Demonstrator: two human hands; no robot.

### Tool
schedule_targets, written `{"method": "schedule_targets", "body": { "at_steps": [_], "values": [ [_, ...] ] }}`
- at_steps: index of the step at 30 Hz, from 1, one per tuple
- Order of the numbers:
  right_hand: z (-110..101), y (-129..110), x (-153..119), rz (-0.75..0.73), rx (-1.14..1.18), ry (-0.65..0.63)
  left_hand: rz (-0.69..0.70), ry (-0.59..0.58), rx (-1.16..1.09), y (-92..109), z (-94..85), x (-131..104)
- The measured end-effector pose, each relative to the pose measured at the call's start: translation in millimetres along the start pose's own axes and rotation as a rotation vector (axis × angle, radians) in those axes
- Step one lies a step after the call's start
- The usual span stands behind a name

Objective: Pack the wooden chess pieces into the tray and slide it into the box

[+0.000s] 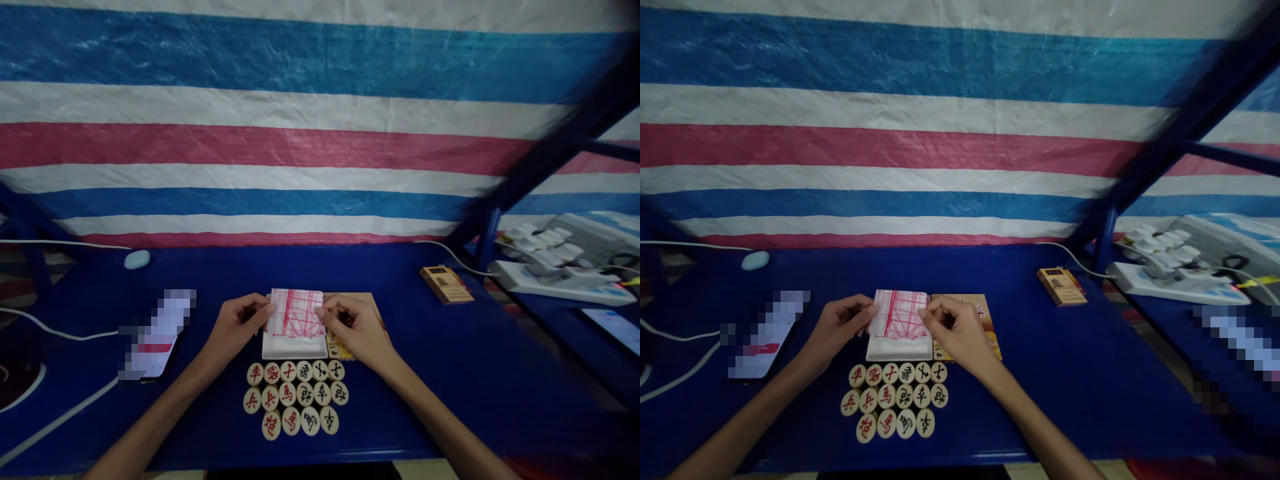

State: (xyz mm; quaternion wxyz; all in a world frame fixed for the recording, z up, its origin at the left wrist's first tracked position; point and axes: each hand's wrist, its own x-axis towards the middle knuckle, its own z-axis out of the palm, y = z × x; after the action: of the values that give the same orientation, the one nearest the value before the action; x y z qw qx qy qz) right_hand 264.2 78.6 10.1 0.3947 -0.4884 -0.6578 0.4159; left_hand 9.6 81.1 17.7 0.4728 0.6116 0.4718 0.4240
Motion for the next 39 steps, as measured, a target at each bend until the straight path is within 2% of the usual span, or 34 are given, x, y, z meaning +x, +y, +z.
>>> {"method": "schedule_targets", "body": {
  "at_steps": [8,16,39],
  "values": [
    [-0.3,-5.9,-1.0,0.013,-0.007,-0.021,-0.026,-0.072,-0.005,7.1,1.1,-3.5],
    [1.0,-7.3,-2.1,0.013,-0.014,-0.063,-0.026,-0.041,0.008,9.6,1.1,-3.1],
    [0.6,-8.1,-2.5,0.011,0.0,-0.048,-0.02,-0.029,0.006,3.9,-0.7,-1.4]
  ]
}}
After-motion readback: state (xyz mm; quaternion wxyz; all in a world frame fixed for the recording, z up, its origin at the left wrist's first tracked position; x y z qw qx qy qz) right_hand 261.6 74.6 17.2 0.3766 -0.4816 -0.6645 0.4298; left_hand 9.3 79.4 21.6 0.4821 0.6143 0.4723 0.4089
